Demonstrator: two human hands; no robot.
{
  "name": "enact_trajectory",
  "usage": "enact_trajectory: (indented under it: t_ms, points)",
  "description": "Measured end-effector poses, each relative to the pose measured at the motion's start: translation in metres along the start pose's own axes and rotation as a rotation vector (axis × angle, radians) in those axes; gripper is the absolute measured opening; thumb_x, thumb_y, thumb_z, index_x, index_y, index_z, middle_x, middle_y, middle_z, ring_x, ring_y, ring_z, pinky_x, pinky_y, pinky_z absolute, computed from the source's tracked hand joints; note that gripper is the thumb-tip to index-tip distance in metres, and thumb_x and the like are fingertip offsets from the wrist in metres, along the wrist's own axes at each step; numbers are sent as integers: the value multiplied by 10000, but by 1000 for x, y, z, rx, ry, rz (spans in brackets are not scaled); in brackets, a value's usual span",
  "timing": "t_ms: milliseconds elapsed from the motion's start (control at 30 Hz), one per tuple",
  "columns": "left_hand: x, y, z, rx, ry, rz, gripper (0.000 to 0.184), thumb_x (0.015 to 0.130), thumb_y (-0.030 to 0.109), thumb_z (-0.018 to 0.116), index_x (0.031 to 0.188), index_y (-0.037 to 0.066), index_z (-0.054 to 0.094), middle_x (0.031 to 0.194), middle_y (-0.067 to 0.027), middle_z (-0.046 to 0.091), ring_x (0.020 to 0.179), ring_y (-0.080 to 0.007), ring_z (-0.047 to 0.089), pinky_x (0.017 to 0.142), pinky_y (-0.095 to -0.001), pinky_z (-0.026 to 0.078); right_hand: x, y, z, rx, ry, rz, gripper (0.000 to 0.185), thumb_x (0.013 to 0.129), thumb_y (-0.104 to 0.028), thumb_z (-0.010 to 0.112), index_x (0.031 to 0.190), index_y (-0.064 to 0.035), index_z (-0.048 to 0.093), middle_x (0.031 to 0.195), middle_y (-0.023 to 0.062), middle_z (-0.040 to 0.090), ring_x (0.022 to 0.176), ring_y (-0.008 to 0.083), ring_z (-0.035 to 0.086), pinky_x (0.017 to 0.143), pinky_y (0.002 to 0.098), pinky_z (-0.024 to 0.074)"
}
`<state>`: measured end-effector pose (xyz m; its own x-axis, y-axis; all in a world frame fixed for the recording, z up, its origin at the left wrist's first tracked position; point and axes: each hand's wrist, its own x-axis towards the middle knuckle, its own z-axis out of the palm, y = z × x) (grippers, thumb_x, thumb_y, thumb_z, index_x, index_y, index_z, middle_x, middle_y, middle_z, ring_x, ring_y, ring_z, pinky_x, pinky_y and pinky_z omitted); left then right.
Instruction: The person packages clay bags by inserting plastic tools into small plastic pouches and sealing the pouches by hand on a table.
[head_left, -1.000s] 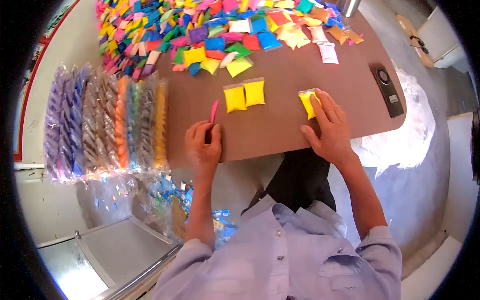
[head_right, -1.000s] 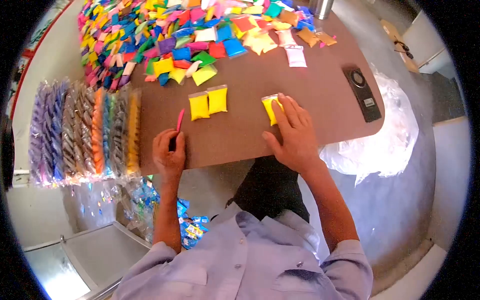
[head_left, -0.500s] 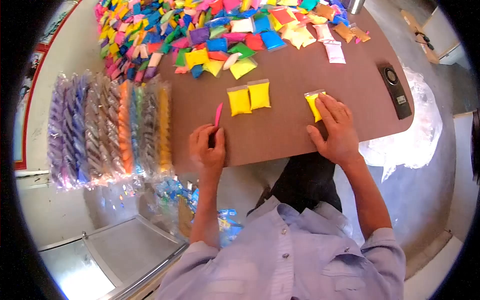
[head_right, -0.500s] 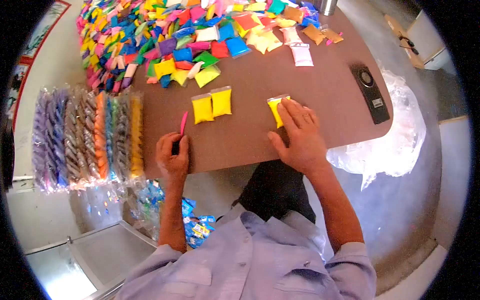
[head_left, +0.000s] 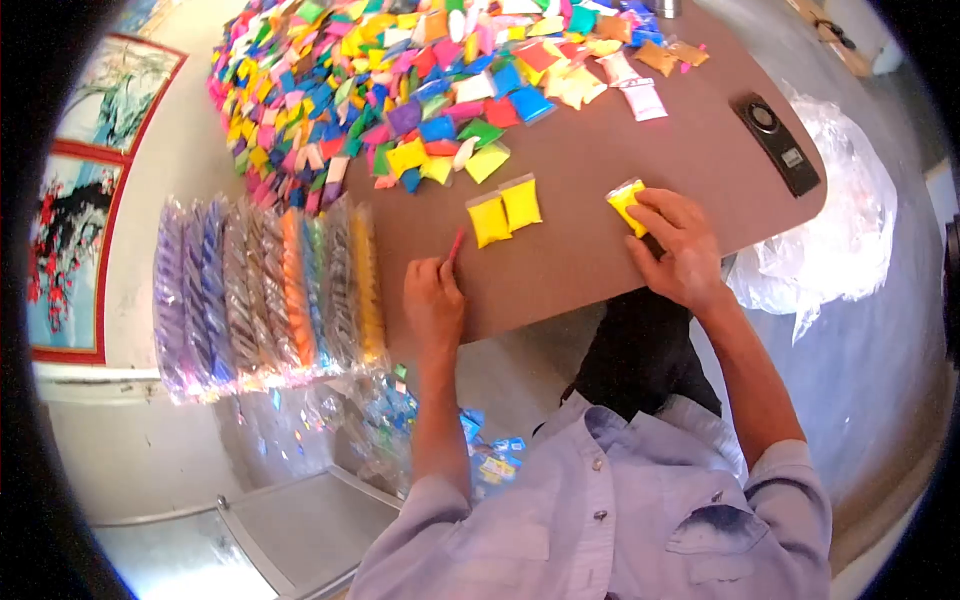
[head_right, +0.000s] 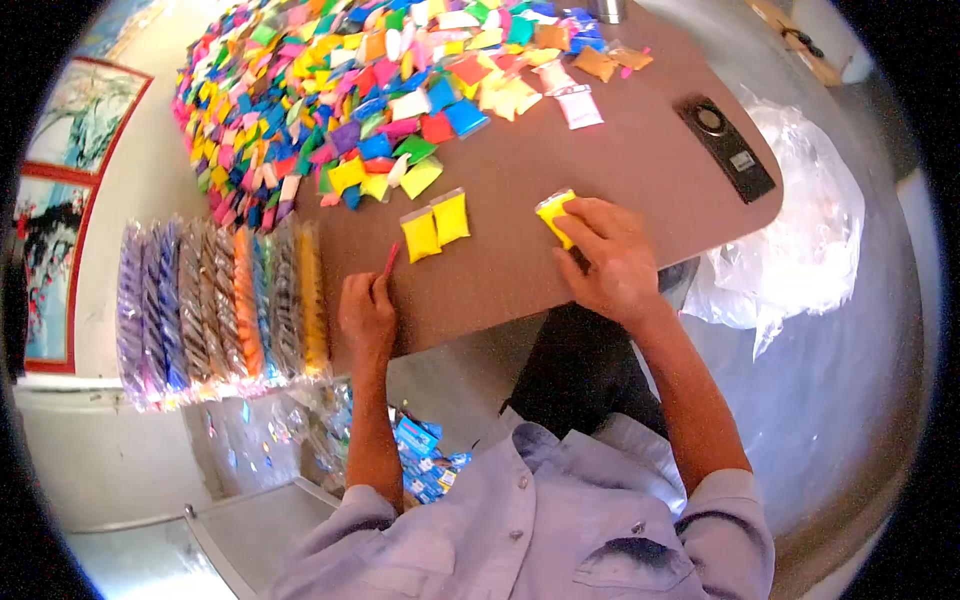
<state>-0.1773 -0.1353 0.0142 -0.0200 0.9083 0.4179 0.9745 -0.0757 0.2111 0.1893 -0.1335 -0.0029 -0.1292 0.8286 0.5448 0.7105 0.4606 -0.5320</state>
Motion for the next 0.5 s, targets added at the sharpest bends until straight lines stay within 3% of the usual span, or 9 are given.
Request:
enact_trajectory:
  t_ms: [33,100,133,200,233,267,333,500]
  points:
    - [-1,1,-3,-8,-9,22,98,1009,125,672,1025,32,698,1017,-182,671,946,-339,682,785,-446,541,-1,1,0,30,21,-25,366,834,-134,802,1183,-52,727,1301,148,677,1246,373,630,1093,489,487]
    - [-2,5,-8,-181,-8,-194,131,1025,156,662,1062,33,687,966,-183,695,897,-345,708,774,-429,552,-2,1,-1,24,34,-23,345,832,-134,803,1161,-52,733,1279,144,682,1235,370,636,1082,486,495]
    - [1,19,-12,-187,-20,-186,131,1025,156,662,1062,33,687,966,-183,695,897,-345,708,774,-429,552,-2,0,-1,32,31,-44,325,831,-134,803,1138,-53,739,1257,139,688,1223,367,643,1070,483,502]
    - [2,53,-22,-520,-61,-317,136,1042,116,644,1030,-17,670,870,-136,693,761,-202,704,685,-368,552,-2,1,-1,17,23,-48,328,828,-134,804,1139,-52,740,1246,133,690,1215,360,647,1051,479,512]
    - [1,70,-21,-562,-115,-284,130,1053,126,638,1049,-1,666,853,-111,685,725,-150,687,630,-353,545,-2,1,-1,13,33,-60,330,809,-122,816,1125,-51,751,1238,132,698,1196,352,659,1041,464,521]
    - [1,89,-18,-564,-120,-287,130,1053,126,638,1049,-1,666,853,-111,685,725,-150,687,630,-353,545,-2,1,-1,10,44,-73,333,790,-110,828,1111,-49,763,1230,131,707,1178,345,672,1031,449,530]
    - [3,127,-7,-522,-208,-34,140,1039,156,647,1102,33,667,929,-210,723,840,-375,734,732,-417,559,-2,3,0,18,43,-88,344,780,-105,830,1114,-54,760,1218,127,706,1168,345,675,1023,451,536]
    - [15,175,33,-613,-266,122,119,1018,139,665,1071,34,679,943,-214,719,852,-402,714,737,-446,558,-1,5,0,-1,51,-110,349,788,-143,814,1121,-71,738,1188,114,690,1153,334,669,1013,464,528]
